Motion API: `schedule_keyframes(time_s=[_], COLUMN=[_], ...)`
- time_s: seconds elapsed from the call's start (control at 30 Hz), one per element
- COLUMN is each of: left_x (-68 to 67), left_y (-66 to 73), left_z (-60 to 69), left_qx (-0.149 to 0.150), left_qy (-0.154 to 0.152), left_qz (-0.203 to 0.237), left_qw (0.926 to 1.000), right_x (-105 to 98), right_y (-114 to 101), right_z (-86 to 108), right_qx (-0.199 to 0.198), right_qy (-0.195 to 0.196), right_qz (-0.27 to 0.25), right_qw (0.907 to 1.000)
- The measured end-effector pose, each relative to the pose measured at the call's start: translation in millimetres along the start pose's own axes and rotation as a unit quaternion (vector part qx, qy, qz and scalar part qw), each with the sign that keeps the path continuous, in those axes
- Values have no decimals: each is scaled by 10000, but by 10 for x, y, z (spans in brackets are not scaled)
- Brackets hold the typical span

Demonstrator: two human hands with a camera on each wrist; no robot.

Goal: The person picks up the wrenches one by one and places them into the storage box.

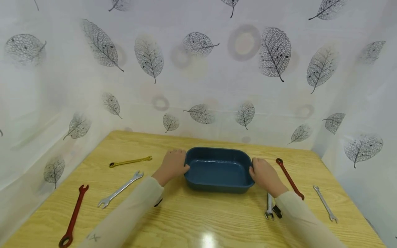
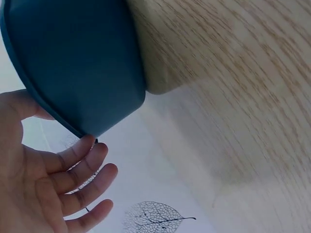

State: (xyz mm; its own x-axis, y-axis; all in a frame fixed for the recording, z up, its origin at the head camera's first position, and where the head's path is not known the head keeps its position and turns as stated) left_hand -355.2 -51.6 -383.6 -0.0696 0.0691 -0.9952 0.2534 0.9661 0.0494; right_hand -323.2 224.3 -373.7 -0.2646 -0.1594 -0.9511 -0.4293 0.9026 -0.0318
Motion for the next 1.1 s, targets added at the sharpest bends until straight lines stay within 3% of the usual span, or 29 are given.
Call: schedule_keyframes(time_s=[0.37, 0.6, 1.1], left_x=[-40, -90, -100], left_y=[-19, -36, -94], left_z=[150, 245, 387], left_qx=[-103, -27, 7], left_qy=[-208, -58, -28], left_qz=[65, 35, -3], left_qw=[9997, 10000, 10000], right_x=[23, 12, -30], right_y=[-84, -153, -292], right_z=[86, 133, 195], right_qx=[13, 20, -2], right_qy=[25, 70, 106], right_qz=[-19, -28, -51], right_qw=[10000, 10000, 9999])
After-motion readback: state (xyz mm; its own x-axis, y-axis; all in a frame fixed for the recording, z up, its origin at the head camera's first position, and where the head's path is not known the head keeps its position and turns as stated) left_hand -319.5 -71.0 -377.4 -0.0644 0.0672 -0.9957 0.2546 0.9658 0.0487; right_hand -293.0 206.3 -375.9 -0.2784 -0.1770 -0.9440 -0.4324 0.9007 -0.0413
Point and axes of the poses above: each hand's wrist, its own z-axis away from the middle knuckle, its own x-axis out of the palm, y = z × x, the point moved 8 cm from there along -z, towards the middle knuckle, and after that the axes turned 6 degrees about -x, right-handed, at the moved point
